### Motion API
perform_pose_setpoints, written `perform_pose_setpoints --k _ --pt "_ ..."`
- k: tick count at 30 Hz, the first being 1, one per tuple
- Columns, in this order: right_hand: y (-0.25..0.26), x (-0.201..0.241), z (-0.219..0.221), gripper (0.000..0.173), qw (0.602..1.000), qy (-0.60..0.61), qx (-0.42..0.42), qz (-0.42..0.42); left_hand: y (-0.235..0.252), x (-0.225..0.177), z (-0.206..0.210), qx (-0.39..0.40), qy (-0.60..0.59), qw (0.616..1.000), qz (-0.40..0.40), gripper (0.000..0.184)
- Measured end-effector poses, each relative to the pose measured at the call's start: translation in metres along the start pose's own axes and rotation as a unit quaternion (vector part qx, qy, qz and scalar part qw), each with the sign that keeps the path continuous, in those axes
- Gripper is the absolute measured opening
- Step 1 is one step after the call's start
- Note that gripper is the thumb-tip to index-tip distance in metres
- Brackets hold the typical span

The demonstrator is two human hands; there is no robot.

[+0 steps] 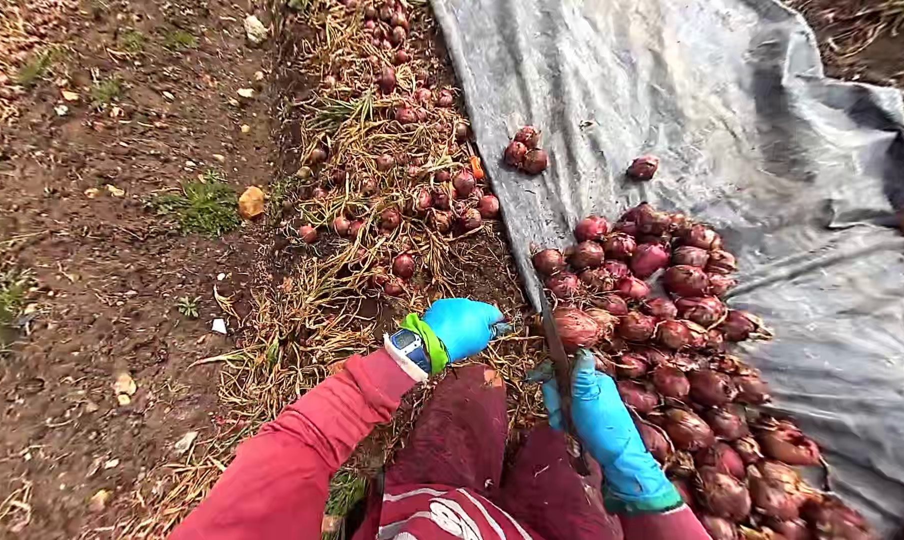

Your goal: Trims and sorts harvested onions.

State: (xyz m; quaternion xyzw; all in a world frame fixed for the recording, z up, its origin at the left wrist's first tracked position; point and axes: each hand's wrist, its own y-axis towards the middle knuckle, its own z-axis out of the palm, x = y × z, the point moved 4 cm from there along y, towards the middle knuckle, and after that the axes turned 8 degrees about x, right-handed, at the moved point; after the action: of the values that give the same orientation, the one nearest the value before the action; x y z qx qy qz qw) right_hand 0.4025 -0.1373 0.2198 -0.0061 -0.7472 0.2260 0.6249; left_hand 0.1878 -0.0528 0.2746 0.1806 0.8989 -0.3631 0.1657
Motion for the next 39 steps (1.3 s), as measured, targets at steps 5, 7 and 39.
perform_pose_setpoints --k 5,7,39 --pt "0.048 -0.049 -0.035 0.093 0.990 0.072 -0.061 0.100 0.130 0.226 -0.001 -0.148 -0.130 0.946 -0.258 0.038" --pt "0.047 -0.079 -0.023 0.090 0.982 0.090 -0.026 0.166 0.158 0.287 0.035 -0.121 -0.122 0.937 -0.306 0.068" --pt "-0.018 0.001 0.011 0.083 0.985 -0.113 0.118 0.057 -0.021 -0.052 0.031 0.118 0.080 0.987 0.078 0.042"
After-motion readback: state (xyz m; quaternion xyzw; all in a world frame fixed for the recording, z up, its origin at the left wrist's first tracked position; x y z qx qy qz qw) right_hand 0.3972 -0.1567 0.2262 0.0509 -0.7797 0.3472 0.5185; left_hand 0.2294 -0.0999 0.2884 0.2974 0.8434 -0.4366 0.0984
